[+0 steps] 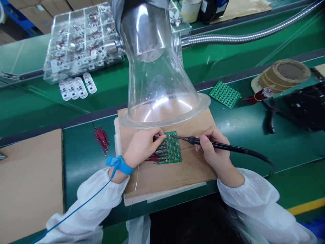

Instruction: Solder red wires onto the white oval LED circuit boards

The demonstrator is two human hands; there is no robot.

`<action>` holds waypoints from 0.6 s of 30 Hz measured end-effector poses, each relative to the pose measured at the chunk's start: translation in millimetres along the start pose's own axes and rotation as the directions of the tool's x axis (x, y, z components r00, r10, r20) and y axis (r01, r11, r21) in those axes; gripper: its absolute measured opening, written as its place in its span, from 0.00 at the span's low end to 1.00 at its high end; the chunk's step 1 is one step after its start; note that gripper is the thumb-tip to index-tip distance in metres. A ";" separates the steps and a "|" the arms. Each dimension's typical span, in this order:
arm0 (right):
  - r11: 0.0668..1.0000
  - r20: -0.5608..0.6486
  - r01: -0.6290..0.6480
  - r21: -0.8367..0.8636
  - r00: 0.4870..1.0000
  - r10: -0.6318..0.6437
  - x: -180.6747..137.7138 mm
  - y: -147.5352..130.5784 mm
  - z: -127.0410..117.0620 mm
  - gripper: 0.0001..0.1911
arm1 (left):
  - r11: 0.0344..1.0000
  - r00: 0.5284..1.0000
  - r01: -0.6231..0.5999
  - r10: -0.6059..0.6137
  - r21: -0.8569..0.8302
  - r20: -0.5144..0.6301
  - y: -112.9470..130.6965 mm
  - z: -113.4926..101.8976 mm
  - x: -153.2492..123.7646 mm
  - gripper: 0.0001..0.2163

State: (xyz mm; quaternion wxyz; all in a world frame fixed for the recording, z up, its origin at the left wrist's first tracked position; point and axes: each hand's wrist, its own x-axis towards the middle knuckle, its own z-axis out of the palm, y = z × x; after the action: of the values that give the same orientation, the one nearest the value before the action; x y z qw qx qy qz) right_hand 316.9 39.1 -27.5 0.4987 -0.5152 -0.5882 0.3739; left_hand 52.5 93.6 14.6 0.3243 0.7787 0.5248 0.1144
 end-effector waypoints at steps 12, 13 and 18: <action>0.991 0.021 -0.022 -0.132 0.999 0.025 -1.1 1.7 -1.3 0.14 | 0.998 0.998 -0.001 0.005 0.065 -0.070 1.7 8.3 -3.0 0.09; 0.990 0.026 -0.019 -0.143 0.999 0.022 -1.0 1.1 -1.6 0.13 | 0.998 0.998 0.006 -0.002 0.067 -0.070 2.2 8.4 -3.0 0.08; 0.984 0.062 0.009 -0.180 0.998 0.002 -1.4 -2.9 -4.0 0.12 | 0.995 0.997 0.048 -0.042 0.087 -0.069 4.4 8.7 -2.5 0.08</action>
State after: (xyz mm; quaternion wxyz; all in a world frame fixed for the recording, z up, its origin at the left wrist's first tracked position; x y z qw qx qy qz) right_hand 320.1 36.9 -24.1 0.4324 -0.5453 -0.6357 0.3341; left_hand 59.2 87.0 11.1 0.2743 0.7759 0.5574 0.1098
